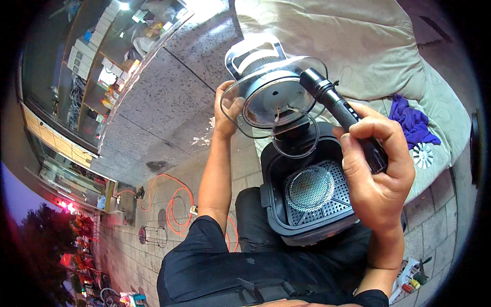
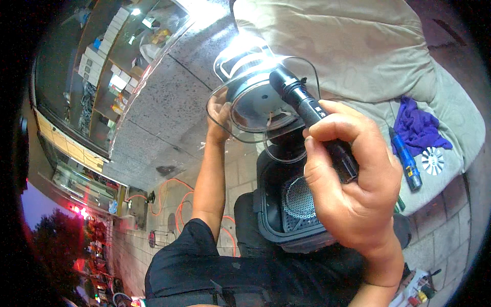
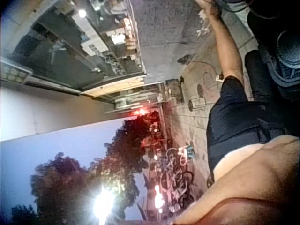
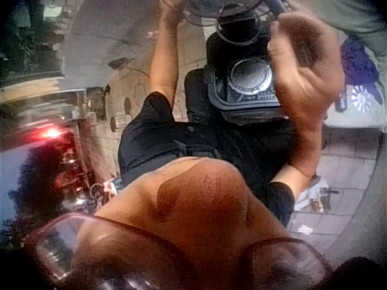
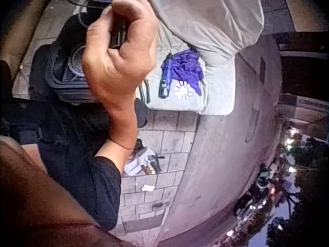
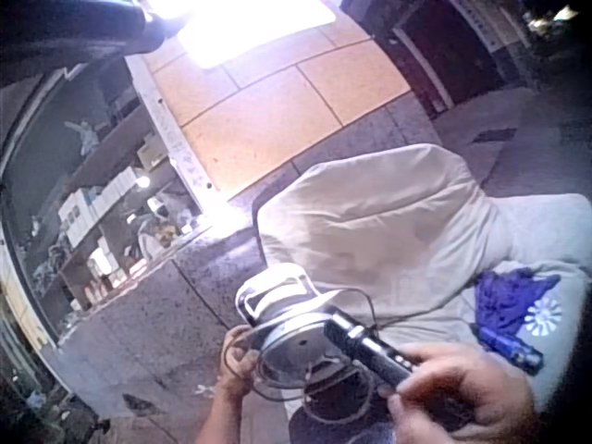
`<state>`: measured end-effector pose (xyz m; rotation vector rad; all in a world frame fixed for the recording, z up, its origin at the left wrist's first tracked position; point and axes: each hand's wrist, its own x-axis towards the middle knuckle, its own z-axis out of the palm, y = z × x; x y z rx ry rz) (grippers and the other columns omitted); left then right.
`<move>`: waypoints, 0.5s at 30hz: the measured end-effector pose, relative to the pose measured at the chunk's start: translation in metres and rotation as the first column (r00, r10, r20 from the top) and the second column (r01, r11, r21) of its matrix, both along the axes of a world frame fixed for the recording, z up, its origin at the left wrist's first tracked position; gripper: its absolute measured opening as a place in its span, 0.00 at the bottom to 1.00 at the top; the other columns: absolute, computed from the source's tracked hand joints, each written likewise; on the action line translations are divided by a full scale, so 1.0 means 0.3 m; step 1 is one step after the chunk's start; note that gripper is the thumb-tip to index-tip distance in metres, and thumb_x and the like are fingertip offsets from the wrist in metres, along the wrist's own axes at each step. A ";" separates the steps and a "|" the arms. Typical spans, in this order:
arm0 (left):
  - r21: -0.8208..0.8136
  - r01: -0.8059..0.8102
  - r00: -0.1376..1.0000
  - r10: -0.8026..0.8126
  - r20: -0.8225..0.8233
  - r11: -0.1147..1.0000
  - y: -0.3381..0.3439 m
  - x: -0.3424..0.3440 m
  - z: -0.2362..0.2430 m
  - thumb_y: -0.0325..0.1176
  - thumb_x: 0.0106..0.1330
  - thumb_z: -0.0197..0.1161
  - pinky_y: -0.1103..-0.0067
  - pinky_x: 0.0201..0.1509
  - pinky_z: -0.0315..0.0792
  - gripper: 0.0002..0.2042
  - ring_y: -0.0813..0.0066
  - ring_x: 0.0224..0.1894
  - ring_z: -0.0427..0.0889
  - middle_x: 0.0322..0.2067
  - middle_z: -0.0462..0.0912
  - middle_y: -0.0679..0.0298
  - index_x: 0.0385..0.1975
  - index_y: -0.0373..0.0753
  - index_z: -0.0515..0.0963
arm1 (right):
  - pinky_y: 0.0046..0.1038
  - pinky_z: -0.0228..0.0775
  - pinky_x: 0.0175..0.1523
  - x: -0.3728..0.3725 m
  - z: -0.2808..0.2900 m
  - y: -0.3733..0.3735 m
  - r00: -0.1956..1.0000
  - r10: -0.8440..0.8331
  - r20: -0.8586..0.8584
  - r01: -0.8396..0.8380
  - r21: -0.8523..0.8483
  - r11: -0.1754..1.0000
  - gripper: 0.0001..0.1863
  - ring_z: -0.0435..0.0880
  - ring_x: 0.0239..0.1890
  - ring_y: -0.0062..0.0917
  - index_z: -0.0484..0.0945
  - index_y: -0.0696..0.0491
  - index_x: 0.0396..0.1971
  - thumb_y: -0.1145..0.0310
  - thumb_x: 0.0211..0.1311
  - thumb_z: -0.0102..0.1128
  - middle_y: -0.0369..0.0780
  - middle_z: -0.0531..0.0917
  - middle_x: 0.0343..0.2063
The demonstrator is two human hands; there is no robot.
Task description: The person disassembles a portable appliance, removes the top lid, and uses a flashlight to inspect the internal components and heating element. They then use a screwdriver to adjust a part of the device.
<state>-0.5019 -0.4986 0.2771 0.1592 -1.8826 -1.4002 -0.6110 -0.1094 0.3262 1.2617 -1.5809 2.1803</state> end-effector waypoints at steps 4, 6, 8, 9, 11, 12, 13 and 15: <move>-0.038 -0.022 1.000 0.022 -0.008 0.999 -0.023 0.007 -0.006 0.42 0.58 0.76 0.69 0.66 0.70 0.38 0.66 0.59 0.76 0.56 0.77 0.57 0.65 0.35 0.62 | 0.27 0.78 0.58 0.002 0.012 0.010 0.995 0.058 -0.080 -0.055 0.040 0.998 0.10 0.83 0.51 0.25 0.76 0.58 0.44 0.85 0.66 0.61 0.49 0.81 0.55; -0.024 -0.006 1.000 0.006 -0.019 1.000 0.015 -0.003 0.010 0.42 0.59 0.76 0.69 0.65 0.71 0.38 0.66 0.59 0.77 0.55 0.77 0.58 0.65 0.36 0.63 | 0.27 0.78 0.57 0.007 0.010 0.009 0.996 0.045 -0.072 -0.043 0.031 0.999 0.11 0.84 0.50 0.26 0.77 0.58 0.44 0.85 0.65 0.62 0.49 0.82 0.53; -0.012 -0.002 0.999 0.002 -0.032 1.000 0.029 -0.006 0.010 0.41 0.59 0.77 0.69 0.65 0.71 0.38 0.66 0.58 0.77 0.55 0.77 0.59 0.65 0.36 0.63 | 0.27 0.77 0.54 0.013 0.010 0.004 0.999 0.029 -0.039 -0.028 0.002 1.000 0.11 0.85 0.47 0.28 0.78 0.58 0.43 0.85 0.61 0.64 0.48 0.84 0.49; -0.008 -0.006 0.999 0.005 -0.039 1.000 0.028 -0.007 0.006 0.41 0.59 0.77 0.69 0.65 0.71 0.38 0.67 0.58 0.77 0.54 0.77 0.59 0.65 0.36 0.63 | 0.26 0.76 0.54 0.017 0.009 0.002 0.999 0.031 -0.010 -0.031 -0.012 0.999 0.12 0.86 0.46 0.29 0.79 0.58 0.42 0.86 0.60 0.65 0.48 0.84 0.48; -0.004 -0.001 0.999 0.001 -0.051 1.000 0.029 -0.007 0.003 0.40 0.59 0.77 0.69 0.65 0.71 0.38 0.67 0.59 0.77 0.54 0.77 0.59 0.65 0.36 0.63 | 0.26 0.76 0.53 0.026 0.006 0.001 0.998 0.048 0.044 -0.047 -0.031 0.998 0.12 0.86 0.45 0.28 0.79 0.58 0.42 0.86 0.60 0.65 0.48 0.85 0.48; -0.005 0.006 0.999 -0.006 -0.054 1.000 0.033 -0.005 0.007 0.40 0.59 0.78 0.69 0.65 0.71 0.38 0.66 0.59 0.77 0.54 0.77 0.59 0.65 0.36 0.63 | 0.26 0.76 0.53 0.032 0.008 0.004 0.996 0.061 0.062 -0.059 -0.032 0.998 0.12 0.86 0.45 0.28 0.79 0.58 0.42 0.86 0.60 0.64 0.49 0.84 0.49; -0.006 0.013 0.998 -0.013 -0.057 1.000 0.037 -0.001 0.012 0.40 0.59 0.78 0.69 0.65 0.71 0.38 0.66 0.59 0.77 0.55 0.77 0.59 0.65 0.36 0.63 | 0.26 0.76 0.52 0.039 0.007 0.008 0.994 0.073 0.083 -0.071 -0.035 0.997 0.11 0.86 0.44 0.27 0.78 0.58 0.42 0.86 0.61 0.64 0.49 0.84 0.50; -0.006 -0.006 0.999 0.006 -0.041 1.000 0.043 0.013 0.014 0.40 0.56 0.80 0.69 0.66 0.70 0.40 0.66 0.61 0.76 0.55 0.76 0.59 0.65 0.37 0.63 | 0.26 0.76 0.52 0.050 0.008 0.017 0.989 0.100 0.107 -0.098 -0.028 0.995 0.10 0.86 0.44 0.26 0.78 0.59 0.41 0.87 0.62 0.62 0.50 0.83 0.51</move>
